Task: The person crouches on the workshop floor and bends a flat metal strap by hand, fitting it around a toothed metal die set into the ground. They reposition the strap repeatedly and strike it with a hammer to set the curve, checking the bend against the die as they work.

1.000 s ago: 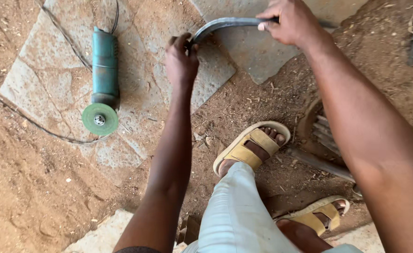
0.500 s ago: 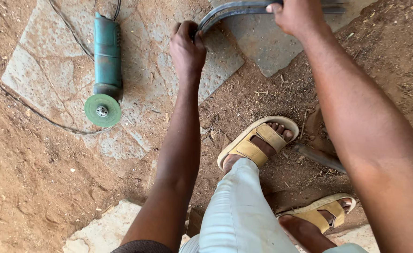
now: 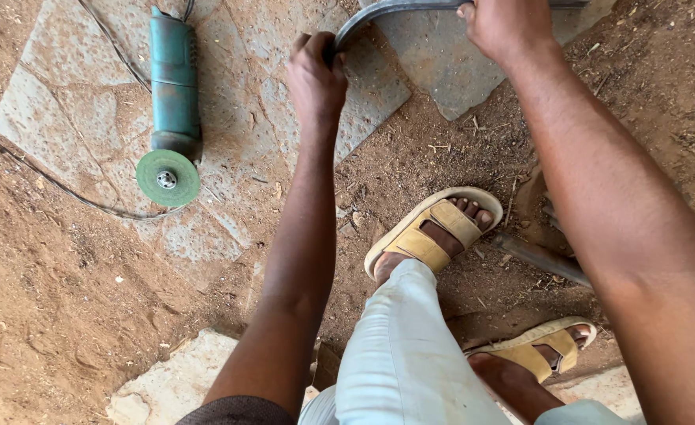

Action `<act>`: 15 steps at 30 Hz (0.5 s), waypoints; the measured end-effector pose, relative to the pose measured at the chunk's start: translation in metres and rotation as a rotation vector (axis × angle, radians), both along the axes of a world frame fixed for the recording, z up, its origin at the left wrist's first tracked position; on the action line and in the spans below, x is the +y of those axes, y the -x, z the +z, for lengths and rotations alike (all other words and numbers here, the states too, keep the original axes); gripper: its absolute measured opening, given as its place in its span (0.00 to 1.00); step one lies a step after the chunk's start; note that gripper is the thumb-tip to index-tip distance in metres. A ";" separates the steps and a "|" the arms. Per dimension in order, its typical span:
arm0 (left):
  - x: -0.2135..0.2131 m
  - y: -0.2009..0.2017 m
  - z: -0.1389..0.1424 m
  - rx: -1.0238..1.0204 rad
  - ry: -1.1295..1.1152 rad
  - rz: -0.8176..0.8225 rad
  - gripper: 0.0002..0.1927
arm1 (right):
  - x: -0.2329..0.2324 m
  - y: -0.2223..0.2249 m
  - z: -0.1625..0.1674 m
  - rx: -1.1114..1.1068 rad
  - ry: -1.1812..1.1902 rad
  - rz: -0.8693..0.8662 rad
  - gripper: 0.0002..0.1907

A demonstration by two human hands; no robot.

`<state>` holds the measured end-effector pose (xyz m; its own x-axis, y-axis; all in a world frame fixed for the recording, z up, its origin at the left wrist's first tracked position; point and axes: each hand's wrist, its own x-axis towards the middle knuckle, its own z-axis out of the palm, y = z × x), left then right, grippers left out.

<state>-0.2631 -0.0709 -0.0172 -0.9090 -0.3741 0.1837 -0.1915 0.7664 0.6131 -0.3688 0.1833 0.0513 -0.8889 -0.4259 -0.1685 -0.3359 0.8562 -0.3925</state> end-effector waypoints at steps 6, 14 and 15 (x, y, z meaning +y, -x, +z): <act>0.002 0.008 0.000 -0.120 -0.010 0.052 0.07 | 0.004 -0.001 -0.006 -0.057 0.068 -0.066 0.11; 0.003 0.007 -0.001 -0.002 0.043 0.034 0.05 | -0.005 -0.004 0.004 -0.085 0.081 -0.130 0.17; 0.003 0.007 -0.002 -0.021 0.017 0.042 0.05 | -0.005 -0.005 0.006 -0.092 0.107 -0.144 0.17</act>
<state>-0.2698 -0.0683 -0.0191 -0.8965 -0.4087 0.1712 -0.2362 0.7677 0.5956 -0.3640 0.1783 0.0576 -0.9248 -0.3158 -0.2122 -0.1719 0.8444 -0.5074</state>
